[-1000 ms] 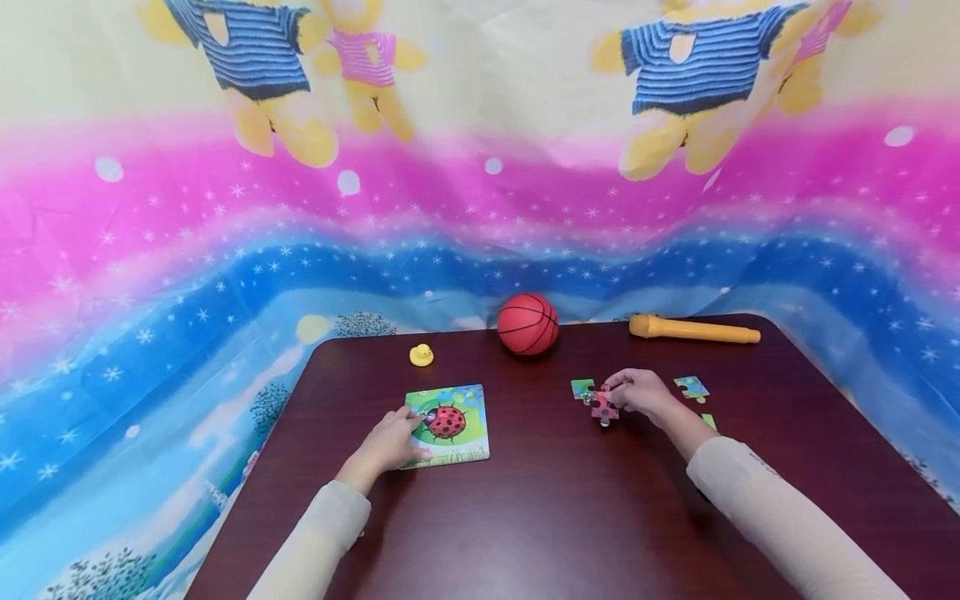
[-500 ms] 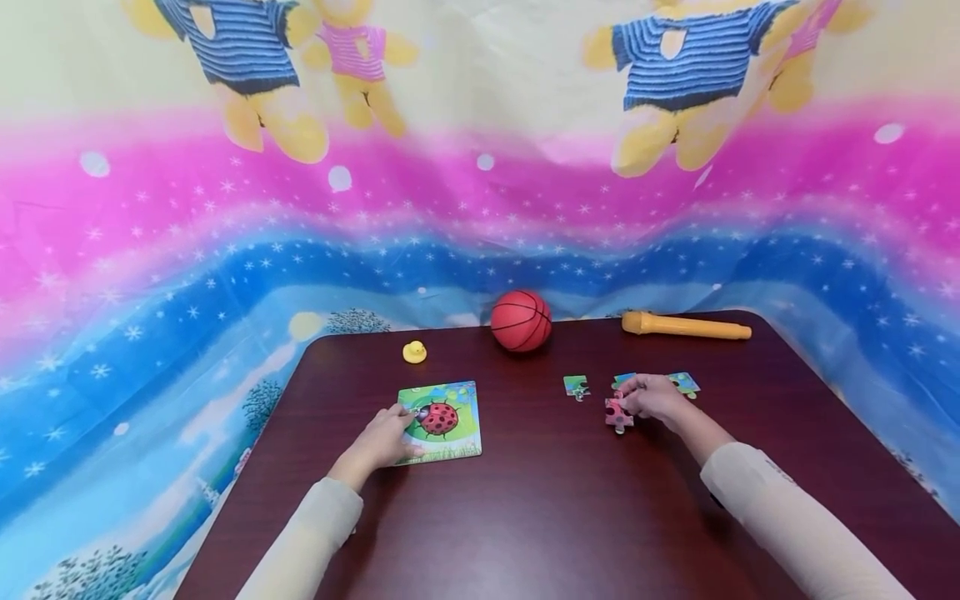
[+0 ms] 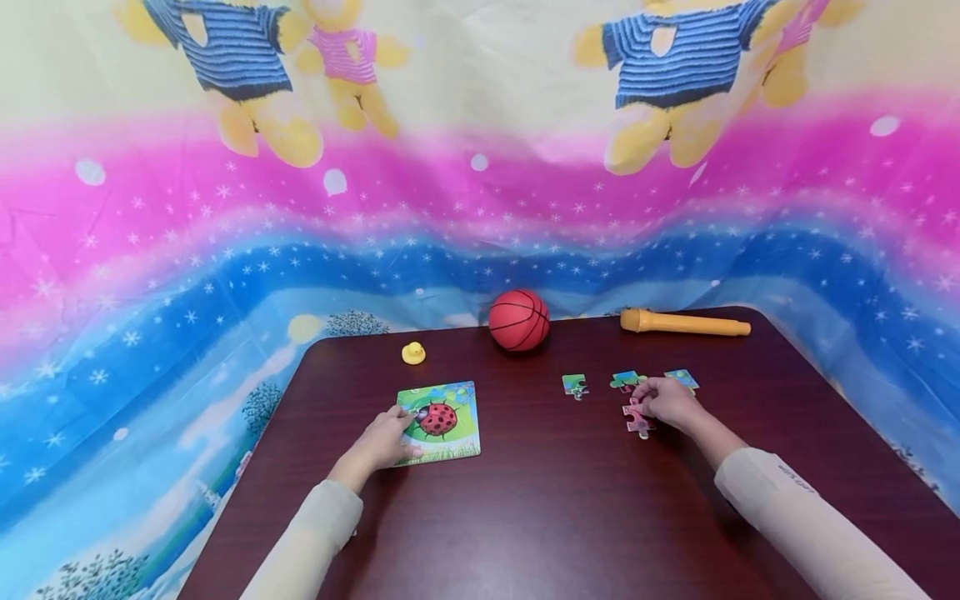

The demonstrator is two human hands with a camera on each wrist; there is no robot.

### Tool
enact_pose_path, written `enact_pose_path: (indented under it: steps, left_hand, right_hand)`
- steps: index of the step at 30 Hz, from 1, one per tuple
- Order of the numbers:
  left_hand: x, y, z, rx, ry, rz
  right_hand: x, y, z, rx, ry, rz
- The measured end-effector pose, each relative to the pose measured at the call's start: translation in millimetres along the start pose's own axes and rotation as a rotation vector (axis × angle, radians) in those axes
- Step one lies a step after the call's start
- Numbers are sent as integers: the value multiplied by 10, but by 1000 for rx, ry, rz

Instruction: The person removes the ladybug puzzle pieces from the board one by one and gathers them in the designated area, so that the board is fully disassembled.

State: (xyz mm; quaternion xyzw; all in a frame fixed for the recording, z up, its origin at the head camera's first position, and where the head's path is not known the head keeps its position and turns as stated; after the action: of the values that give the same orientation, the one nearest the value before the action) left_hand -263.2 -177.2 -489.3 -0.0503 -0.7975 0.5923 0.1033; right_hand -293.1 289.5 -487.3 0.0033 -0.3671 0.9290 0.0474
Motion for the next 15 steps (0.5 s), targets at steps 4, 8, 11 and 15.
enact_pose_path:
  steps: [4,8,11,15]
  left_hand:
    - [5,0,-2,-17,-7,-2]
    - [-3,4,-11,-34,-12,-11]
    - [-24,12,-10,-35,-16,-15]
    - [-41,1,-11,-18,-12,-30]
  right_hand:
    - [12,-41,16,-92,-27,-16]
    - [10,-35,6,-143,-57,-38]
    - [-12,10,-27,-170,-70,-49]
    - [-43,70,-69,-165,-76,-73]
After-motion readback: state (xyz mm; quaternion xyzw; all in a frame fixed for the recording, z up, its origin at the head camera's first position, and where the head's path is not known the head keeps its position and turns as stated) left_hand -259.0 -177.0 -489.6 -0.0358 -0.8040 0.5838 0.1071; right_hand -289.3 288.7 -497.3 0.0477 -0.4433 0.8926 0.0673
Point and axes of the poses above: each hand's wrist, its own x-axis towards the middle knuckle, its own y-axis out of the palm, z = x × y, the point moved 5 cm from there along x, towards the middle knuckle, and after that the axes turned 14 degrees about -z, right-handed, at the moved point
